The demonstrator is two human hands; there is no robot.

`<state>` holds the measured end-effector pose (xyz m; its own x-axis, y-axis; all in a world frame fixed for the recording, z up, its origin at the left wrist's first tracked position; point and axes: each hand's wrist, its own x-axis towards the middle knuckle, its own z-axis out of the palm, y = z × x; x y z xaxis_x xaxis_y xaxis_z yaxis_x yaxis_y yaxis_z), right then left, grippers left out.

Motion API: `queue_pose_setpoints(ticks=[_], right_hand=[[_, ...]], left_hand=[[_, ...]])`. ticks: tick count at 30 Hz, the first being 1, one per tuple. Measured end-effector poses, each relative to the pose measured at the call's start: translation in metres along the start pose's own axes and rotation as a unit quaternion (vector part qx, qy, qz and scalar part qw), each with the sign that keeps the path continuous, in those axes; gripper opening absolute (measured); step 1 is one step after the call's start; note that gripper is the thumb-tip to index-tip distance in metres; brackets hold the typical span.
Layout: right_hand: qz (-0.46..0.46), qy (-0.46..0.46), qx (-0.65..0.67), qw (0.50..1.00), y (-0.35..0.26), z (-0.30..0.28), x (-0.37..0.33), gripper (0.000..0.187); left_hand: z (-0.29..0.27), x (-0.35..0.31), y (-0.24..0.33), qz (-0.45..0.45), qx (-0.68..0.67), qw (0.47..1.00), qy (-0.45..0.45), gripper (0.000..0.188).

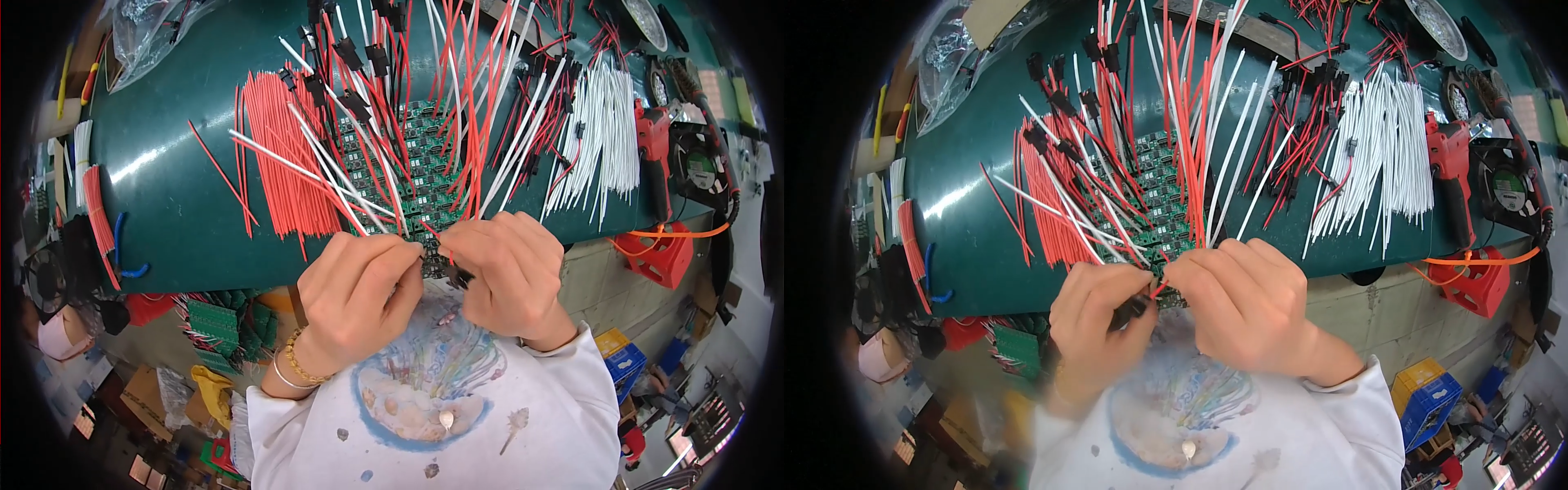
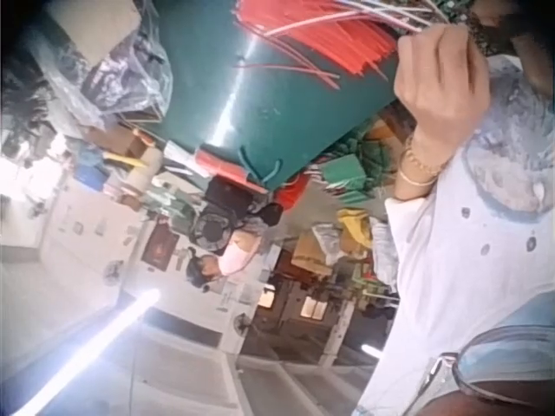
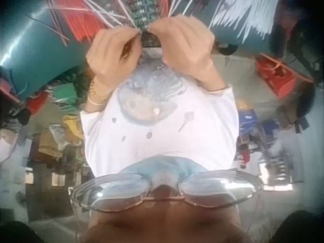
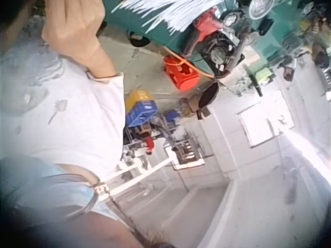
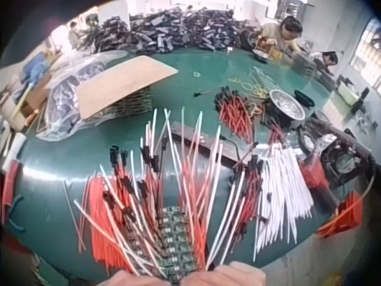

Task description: The person assembles circuit boards by threading wires through holes in the board, then soldering the wires in place with a soldering iron and solder wire.

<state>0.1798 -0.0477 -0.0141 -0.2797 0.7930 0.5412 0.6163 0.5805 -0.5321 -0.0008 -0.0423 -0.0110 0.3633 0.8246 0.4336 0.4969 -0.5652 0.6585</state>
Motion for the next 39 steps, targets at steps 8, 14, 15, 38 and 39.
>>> queue_pose_setpoints(ticks=[8, 14, 15, 38, 39], right_hand=[[0.161, 0.104, -0.019, 0.981, -0.011, -0.036, 0.007, 0.022], [0.347, 0.058, -0.219, 0.910, 0.040, -0.050, -0.019, 0.008], [0.386, 0.032, -0.219, 0.896, 0.042, -0.047, -0.018, 0.009], [0.173, 0.080, 0.142, 0.971, -0.029, -0.024, -0.019, 0.029], [0.174, 0.079, 0.142, 0.971, -0.027, -0.025, -0.019, 0.029]], left_hand=[[-0.001, 0.012, 0.019, -0.161, 0.053, 0.985, 0.007, 0.014], [0.002, 0.015, 0.024, -0.153, 0.068, 0.986, -0.001, 0.012], [0.001, 0.015, 0.025, -0.141, 0.072, 0.987, 0.005, 0.013], [0.012, 0.007, 0.031, -0.005, -0.140, 0.990, 0.014, 0.021], [0.011, 0.006, 0.031, -0.006, -0.141, 0.990, 0.014, 0.021]])
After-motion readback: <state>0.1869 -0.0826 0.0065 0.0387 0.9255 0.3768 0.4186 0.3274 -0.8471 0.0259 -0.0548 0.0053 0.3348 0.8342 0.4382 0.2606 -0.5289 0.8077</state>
